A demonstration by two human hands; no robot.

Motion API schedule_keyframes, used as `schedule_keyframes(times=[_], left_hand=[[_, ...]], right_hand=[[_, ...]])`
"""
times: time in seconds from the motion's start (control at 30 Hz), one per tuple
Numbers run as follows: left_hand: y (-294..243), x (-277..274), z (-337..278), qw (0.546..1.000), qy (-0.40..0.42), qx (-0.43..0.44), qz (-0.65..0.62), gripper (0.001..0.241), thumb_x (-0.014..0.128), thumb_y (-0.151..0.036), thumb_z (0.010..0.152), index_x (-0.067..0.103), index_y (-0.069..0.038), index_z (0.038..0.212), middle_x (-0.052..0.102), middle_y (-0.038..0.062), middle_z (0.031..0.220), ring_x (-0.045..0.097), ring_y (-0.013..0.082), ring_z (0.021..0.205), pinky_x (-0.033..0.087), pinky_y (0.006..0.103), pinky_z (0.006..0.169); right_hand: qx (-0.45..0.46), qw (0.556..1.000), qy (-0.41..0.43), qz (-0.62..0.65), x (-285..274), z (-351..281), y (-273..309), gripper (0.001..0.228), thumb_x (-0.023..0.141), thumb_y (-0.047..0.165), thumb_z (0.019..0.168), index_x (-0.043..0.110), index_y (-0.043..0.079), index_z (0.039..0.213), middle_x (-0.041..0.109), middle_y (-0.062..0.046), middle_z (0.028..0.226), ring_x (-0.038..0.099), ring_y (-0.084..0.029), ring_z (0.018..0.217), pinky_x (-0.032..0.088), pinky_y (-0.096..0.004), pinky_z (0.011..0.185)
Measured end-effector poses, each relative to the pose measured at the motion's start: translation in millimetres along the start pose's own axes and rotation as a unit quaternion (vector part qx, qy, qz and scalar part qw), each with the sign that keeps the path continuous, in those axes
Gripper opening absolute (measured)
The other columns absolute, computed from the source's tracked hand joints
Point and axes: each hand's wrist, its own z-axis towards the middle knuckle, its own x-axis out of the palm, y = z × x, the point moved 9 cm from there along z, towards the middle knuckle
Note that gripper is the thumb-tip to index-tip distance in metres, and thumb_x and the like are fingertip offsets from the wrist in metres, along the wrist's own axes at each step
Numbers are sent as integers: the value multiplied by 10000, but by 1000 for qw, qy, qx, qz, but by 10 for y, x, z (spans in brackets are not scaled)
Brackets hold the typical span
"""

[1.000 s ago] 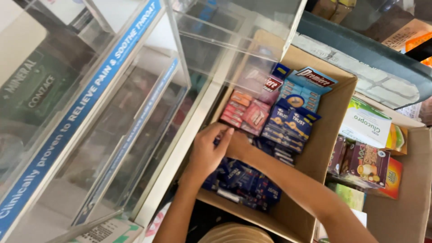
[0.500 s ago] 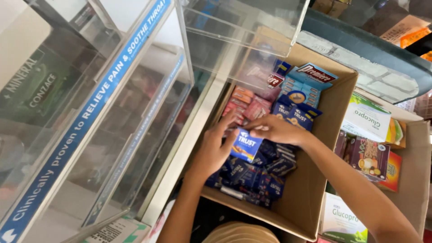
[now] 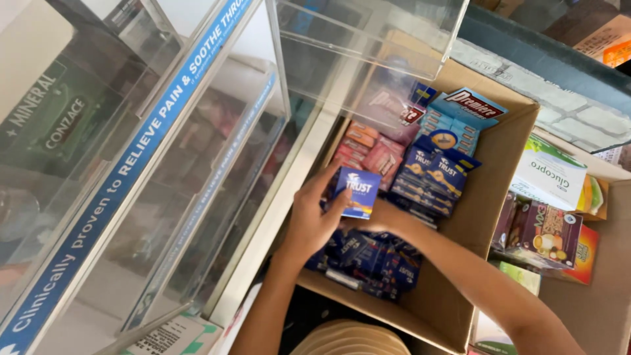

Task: The person is organizing various brands and types of condoms in a retail display box and transparent bin.

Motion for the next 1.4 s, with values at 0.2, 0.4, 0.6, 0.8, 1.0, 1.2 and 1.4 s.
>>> schedule_keyframes(times=[0.2,0.4,0.6,0.8,1.0,1.2,1.4], left_hand=[[-115,-21,20,999,14,8,-33,505,679,-134,980,543,5,1446,663,238,1364,670,349,1258,524,387,1033],[-61,14,15,1000,13,-15,-23,458,656,-129,1004,544,-3,1430,649,229,1369,655,368,1262,507,397,1061],[-290,-14,35,999,8,47,-11,527,567,-145,1066,411,30,1538,521,281,1514,517,433,1399,400,442,1154],[-73,303,-24,989,139,-56,-14,508,595,-248,1052,515,-70,1521,638,193,1424,612,318,1332,460,383,1112],[-244,366,-38,979,185,3,-85,815,798,-322,854,464,-26,1535,604,206,1424,585,332,1316,439,403,1092],[-114,252,-28,979,107,-92,-148,745,811,-200,881,491,-44,1535,628,165,1424,624,238,1282,505,339,1069],[-23,287,-61,958,99,-147,-225,821,834,-147,836,449,-53,1555,557,120,1466,610,218,1273,559,345,1004]], right_hand=[[-53,994,-6,-94,226,151,-548,456,767,243,852,647,92,1265,708,-96,1183,678,-233,1070,552,-365,976],[223,969,-12,107,-943,-404,420,654,672,253,901,445,134,1502,630,-86,1198,679,-163,1084,638,-375,738],[193,964,-185,-4,-1904,-973,813,595,748,195,881,585,45,1433,729,-114,1102,584,-205,838,431,-326,591],[-91,983,-158,-2,-1596,-975,1561,317,727,159,967,751,15,1248,758,-83,1129,679,-153,1041,552,-297,927],[-72,973,-183,124,-1255,-729,1767,519,851,20,781,572,46,1218,694,-48,1175,699,-152,1102,583,-303,930],[-106,967,-228,-27,-1320,-795,2188,561,792,3,849,597,26,1375,666,-91,1340,663,-182,1166,559,-318,980],[-29,970,-115,214,-1111,-823,1644,558,785,3,837,599,23,1362,649,-140,1296,628,-231,1191,545,-352,959]])
